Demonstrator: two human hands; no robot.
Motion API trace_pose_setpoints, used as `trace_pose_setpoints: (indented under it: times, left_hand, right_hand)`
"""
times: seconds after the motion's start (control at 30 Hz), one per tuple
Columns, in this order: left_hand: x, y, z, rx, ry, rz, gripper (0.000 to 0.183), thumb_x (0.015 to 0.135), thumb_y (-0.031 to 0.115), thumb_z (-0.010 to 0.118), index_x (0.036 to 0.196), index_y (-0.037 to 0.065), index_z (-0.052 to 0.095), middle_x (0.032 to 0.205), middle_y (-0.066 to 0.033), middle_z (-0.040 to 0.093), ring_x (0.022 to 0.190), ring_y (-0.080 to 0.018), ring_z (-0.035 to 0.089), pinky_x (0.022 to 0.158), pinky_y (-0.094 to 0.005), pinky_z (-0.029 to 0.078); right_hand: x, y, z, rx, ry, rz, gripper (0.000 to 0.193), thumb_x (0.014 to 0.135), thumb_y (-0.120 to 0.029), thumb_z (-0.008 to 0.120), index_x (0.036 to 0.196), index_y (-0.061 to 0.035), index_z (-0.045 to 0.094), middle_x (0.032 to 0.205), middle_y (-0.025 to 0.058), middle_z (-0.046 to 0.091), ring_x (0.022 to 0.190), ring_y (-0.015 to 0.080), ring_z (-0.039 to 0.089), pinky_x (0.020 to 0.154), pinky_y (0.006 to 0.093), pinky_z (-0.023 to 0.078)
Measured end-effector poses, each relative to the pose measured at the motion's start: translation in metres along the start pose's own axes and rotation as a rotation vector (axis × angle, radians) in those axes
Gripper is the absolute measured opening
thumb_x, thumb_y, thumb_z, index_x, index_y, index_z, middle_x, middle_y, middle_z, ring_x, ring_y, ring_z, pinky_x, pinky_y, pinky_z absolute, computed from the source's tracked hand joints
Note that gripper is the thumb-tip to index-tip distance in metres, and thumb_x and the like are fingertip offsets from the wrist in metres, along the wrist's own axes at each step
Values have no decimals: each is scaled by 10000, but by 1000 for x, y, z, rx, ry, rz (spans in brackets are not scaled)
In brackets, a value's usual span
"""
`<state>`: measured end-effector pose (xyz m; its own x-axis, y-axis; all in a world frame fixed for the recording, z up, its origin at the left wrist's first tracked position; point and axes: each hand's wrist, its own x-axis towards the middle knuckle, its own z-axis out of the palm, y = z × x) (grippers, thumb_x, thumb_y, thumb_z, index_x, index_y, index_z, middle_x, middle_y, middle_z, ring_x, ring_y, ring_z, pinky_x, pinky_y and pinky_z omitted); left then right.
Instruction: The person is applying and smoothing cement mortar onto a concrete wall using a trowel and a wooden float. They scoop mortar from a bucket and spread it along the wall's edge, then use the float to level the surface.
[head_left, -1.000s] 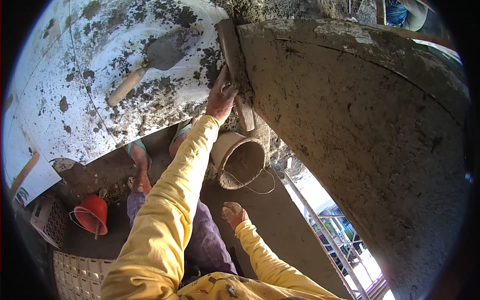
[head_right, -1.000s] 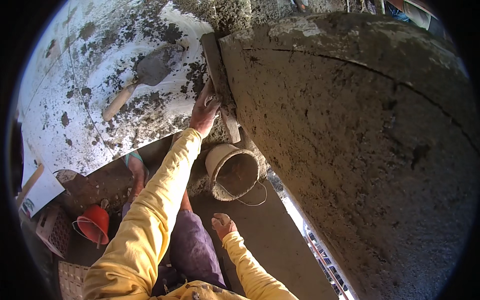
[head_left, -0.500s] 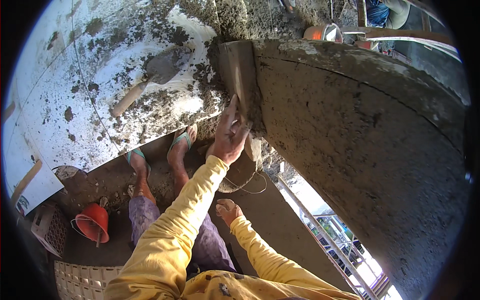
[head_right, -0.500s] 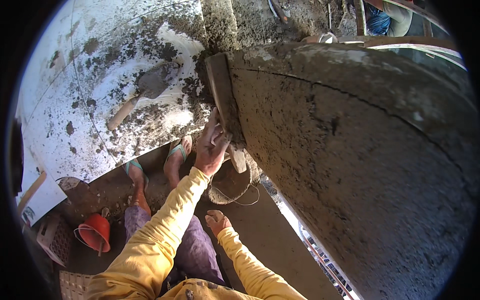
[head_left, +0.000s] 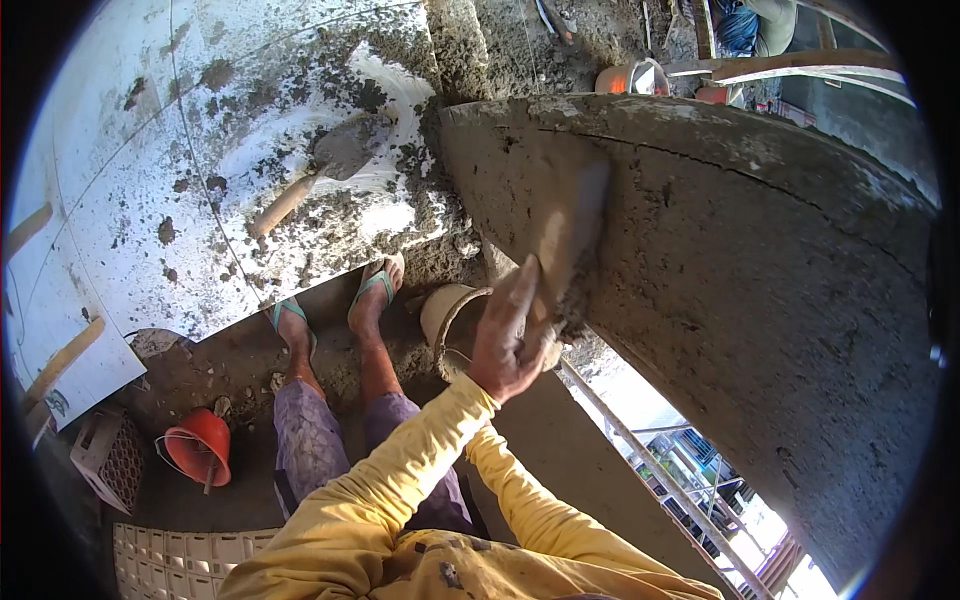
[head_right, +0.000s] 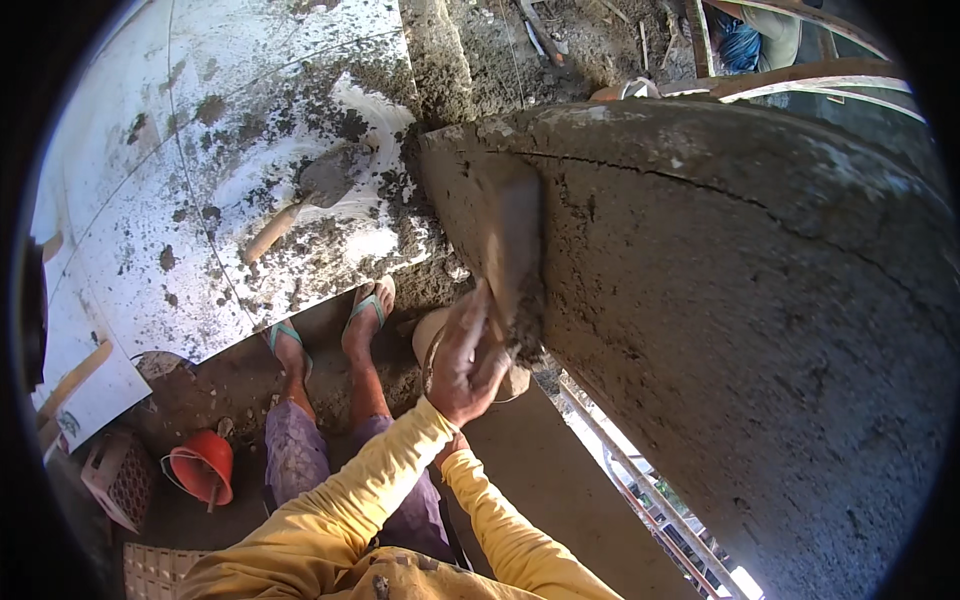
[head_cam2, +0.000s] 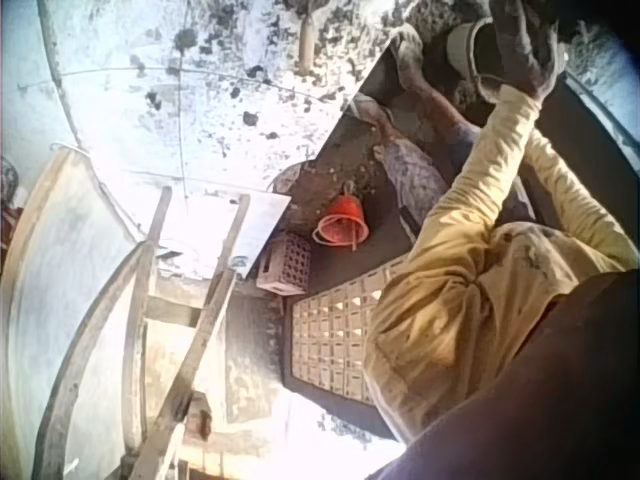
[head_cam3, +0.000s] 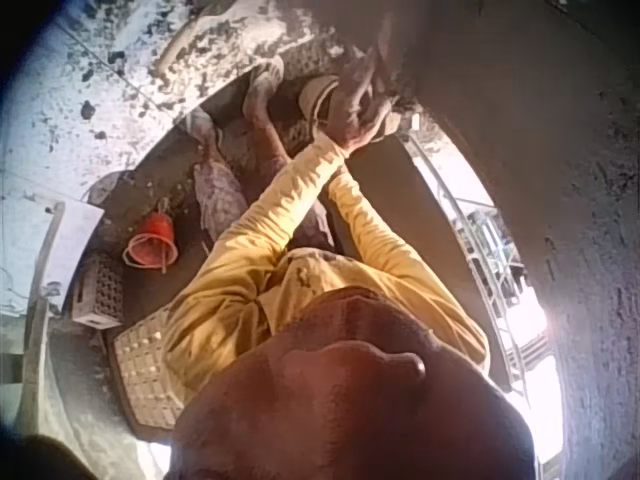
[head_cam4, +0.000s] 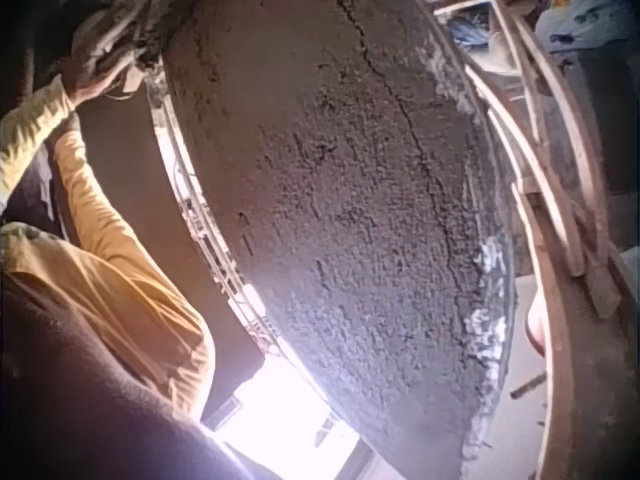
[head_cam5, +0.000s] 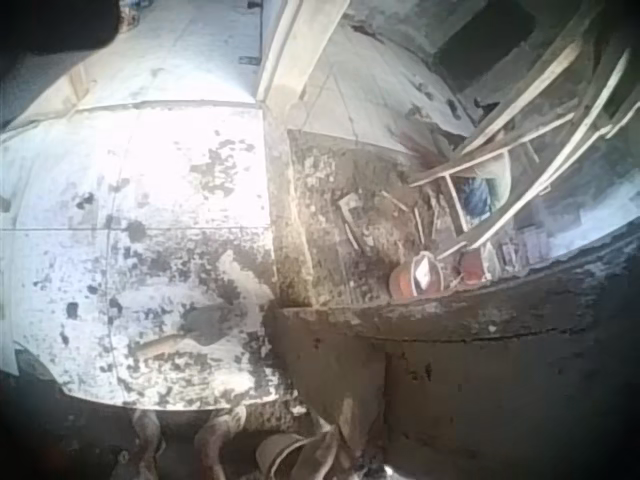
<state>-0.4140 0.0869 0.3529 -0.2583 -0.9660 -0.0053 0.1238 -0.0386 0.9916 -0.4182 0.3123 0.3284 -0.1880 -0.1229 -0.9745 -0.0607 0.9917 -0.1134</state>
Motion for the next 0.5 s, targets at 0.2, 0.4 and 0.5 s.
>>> trace_pose_setpoints:
  times: [0.2,0.4,0.5]
  left_hand:
    - [-26,56,13,-190,-49,-58,738,911,161,667,1536,42,293,1390,-195,488,1237,-308,525,1016,-409,450]
    - [-7,8,2,-631,92,-508,759,918,54,606,1554,15,194,1403,-148,489,1292,-244,487,1063,-369,416]
    - [34,-45,-20,-415,144,-411,668,954,69,527,1542,-2,218,1382,-150,503,1232,-212,532,1038,-330,437]
  right_hand:
    - [-12,3,2,30,40,3,372,933,-202,634,1211,41,595,1025,168,704,874,203,691,784,315,571]
    - [-18,-13,6,126,57,2,368,931,-194,638,1209,43,592,1027,171,702,878,205,692,783,315,576]
    - [-11,1,8,202,70,15,362,936,-186,634,1207,50,590,1011,166,703,862,200,691,767,312,580]
